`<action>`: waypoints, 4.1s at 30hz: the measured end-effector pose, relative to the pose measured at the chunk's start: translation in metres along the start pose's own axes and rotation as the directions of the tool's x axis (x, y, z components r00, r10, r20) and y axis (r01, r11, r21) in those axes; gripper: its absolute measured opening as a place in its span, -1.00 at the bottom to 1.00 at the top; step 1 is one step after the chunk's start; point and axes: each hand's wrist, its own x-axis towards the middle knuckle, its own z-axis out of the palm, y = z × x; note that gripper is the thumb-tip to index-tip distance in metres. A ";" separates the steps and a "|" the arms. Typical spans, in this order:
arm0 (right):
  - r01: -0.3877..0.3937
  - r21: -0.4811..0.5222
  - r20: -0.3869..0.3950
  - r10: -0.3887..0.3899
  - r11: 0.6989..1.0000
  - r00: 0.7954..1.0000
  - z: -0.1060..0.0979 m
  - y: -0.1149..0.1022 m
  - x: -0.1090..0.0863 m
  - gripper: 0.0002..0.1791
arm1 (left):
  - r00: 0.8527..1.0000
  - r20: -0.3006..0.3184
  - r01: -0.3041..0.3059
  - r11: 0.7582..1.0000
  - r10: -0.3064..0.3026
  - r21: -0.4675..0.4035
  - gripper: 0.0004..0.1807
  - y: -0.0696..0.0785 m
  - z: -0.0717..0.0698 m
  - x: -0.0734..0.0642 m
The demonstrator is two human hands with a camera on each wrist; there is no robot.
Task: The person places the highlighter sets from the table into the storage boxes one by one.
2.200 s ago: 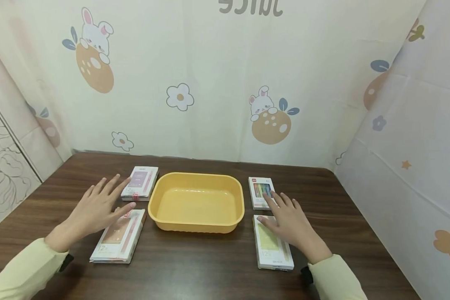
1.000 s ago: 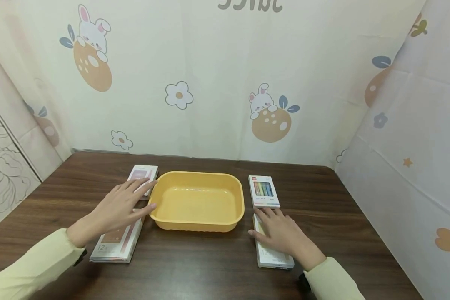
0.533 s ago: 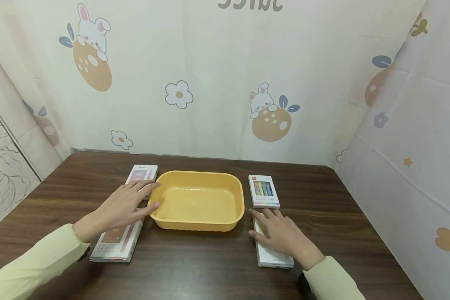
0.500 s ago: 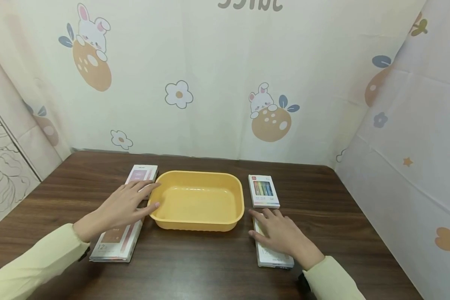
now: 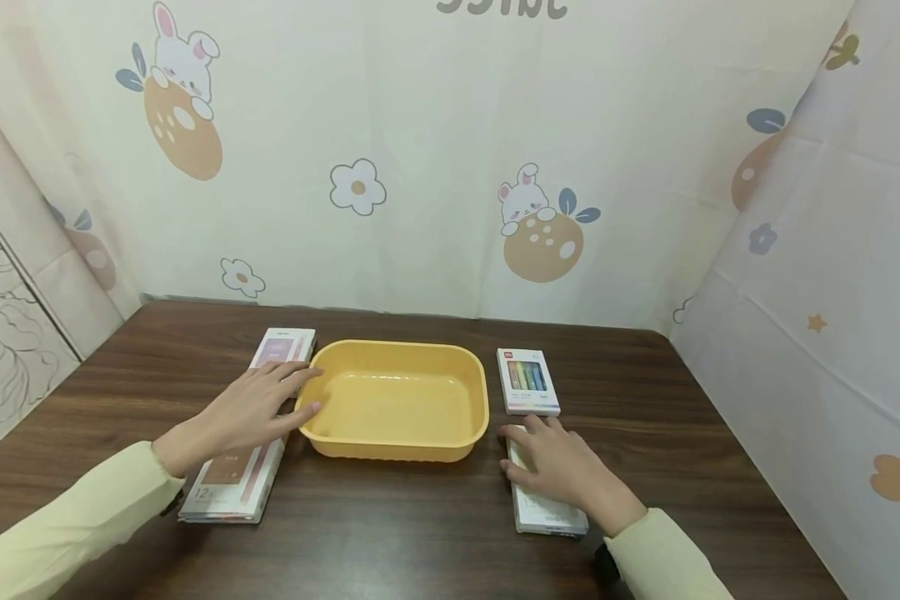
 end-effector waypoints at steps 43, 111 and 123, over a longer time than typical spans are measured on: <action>-0.033 0.055 -0.008 0.033 0.998 0.999 -0.022 0.003 0.016 -0.57 | 0.999 -0.034 -0.030 0.999 0.032 0.044 -0.42 0.000 0.003 0.003; 0.069 0.096 0.053 -0.075 0.993 0.996 -0.064 -0.055 0.144 -0.51 | 0.999 -0.004 -0.034 0.997 0.034 0.064 -0.38 -0.001 0.002 0.006; -0.006 0.084 0.102 -0.002 0.996 0.995 -0.055 -0.067 0.148 -0.48 | 0.999 -0.021 -0.042 0.997 0.043 0.065 -0.39 -0.001 0.003 0.006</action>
